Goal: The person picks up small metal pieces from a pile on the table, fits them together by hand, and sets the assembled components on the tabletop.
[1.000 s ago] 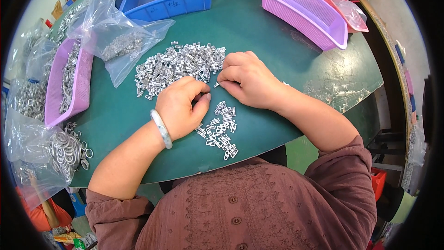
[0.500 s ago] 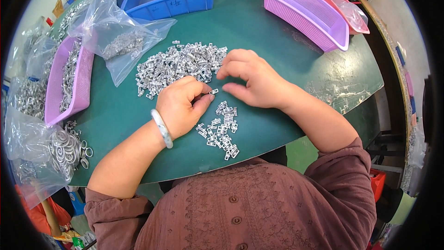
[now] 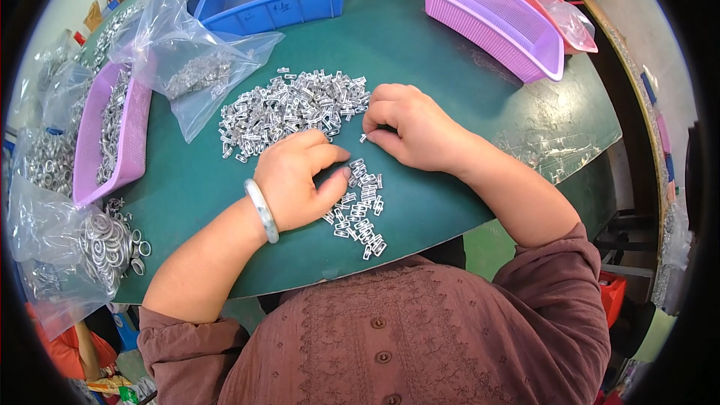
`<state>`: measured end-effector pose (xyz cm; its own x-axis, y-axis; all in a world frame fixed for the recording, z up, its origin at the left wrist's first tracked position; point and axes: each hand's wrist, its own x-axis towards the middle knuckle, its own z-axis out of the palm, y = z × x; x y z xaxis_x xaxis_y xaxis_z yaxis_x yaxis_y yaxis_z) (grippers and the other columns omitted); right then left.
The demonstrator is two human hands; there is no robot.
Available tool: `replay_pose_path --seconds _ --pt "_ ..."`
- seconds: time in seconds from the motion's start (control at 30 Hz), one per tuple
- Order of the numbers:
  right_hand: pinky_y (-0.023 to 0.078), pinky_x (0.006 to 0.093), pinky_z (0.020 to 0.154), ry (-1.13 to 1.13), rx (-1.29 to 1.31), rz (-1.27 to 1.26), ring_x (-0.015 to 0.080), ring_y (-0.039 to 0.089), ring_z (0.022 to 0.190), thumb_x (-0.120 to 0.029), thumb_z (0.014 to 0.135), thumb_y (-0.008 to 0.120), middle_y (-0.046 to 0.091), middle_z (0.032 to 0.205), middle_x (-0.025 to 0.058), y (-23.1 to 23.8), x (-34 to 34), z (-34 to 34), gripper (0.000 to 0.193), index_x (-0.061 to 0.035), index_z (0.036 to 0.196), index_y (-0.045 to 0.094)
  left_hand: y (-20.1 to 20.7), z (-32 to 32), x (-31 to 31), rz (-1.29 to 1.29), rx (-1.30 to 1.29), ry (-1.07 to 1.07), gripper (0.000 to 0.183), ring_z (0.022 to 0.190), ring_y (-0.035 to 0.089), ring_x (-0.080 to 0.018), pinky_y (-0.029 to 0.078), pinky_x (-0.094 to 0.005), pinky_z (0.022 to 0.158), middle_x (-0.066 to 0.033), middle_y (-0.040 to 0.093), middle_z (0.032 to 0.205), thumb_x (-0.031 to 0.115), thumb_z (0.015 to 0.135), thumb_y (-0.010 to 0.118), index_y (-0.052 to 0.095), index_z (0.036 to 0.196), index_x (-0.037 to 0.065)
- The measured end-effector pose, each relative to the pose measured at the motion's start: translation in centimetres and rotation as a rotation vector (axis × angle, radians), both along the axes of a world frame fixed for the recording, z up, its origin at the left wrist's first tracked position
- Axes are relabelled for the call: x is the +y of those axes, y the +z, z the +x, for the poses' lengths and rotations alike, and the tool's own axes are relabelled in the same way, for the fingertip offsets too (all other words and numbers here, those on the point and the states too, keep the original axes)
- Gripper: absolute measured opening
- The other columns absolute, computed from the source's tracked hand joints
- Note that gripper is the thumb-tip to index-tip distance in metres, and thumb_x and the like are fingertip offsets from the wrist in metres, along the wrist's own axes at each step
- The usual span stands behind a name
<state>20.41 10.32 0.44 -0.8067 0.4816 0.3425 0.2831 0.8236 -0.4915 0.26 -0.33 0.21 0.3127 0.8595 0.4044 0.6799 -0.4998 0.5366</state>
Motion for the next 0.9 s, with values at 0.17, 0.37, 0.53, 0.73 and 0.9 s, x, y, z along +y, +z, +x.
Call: replay_pose_path --seconds 0.17,0.37,0.53,0.73,0.9 --pt "0.048 0.0422 0.075 -0.017 0.029 0.009 0.0318 0.059 0.084 -0.008 0.075 0.068 0.061 0.085 0.0099 -0.3 0.0 -0.1 0.005 -0.0056 0.080 0.066 0.0 0.0 0.0 -0.071 -0.026 0.047 0.011 0.063 0.058 -0.0214 0.046 -0.0319 0.057 -0.0088 0.058 0.074 0.004 0.079 0.067 0.069 0.089 0.002" --pt "0.047 0.0414 0.072 0.040 0.068 0.087 0.0303 0.060 0.083 -0.008 0.077 0.068 0.061 0.083 0.0086 -0.1 -0.4 -0.4 0.004 -0.0062 0.081 0.067 -0.3 0.0 0.1 -0.086 -0.060 0.077 0.010 0.061 0.057 -0.0198 0.046 -0.0302 0.056 -0.0085 0.056 0.074 0.006 0.080 0.069 0.069 0.090 0.002" --pt "0.046 0.0412 0.071 0.137 0.190 0.022 0.0308 0.059 0.081 -0.008 0.075 0.070 0.060 0.082 0.0079 -0.1 -1.0 -0.9 0.007 -0.0065 0.081 0.066 -0.4 0.2 0.2 -0.125 -0.106 0.115 0.011 0.060 0.055 -0.0192 0.045 -0.0304 0.055 -0.0079 0.056 0.072 0.007 0.079 0.073 0.069 0.088 0.002" --pt "0.045 0.0419 0.073 0.161 0.176 -0.018 0.0310 0.059 0.084 -0.007 0.075 0.070 0.059 0.084 0.0078 0.0 -1.0 -1.0 0.010 -0.0066 0.083 0.065 -0.6 -0.1 0.3 -0.059 -0.092 0.080 0.009 0.060 0.055 -0.0196 0.043 -0.0313 0.053 -0.0073 0.055 0.070 0.005 0.078 0.074 0.067 0.084 0.002" --pt "0.046 0.0423 0.073 0.103 0.172 0.000 0.0313 0.059 0.085 -0.006 0.075 0.069 0.060 0.085 0.0084 0.1 0.0 -0.4 0.010 -0.0067 0.084 0.065 -0.6 -0.1 0.2 -0.046 -0.074 0.072 0.009 0.062 0.056 -0.0215 0.044 -0.0323 0.055 -0.0077 0.056 0.071 0.005 0.077 0.073 0.068 0.085 0.003"
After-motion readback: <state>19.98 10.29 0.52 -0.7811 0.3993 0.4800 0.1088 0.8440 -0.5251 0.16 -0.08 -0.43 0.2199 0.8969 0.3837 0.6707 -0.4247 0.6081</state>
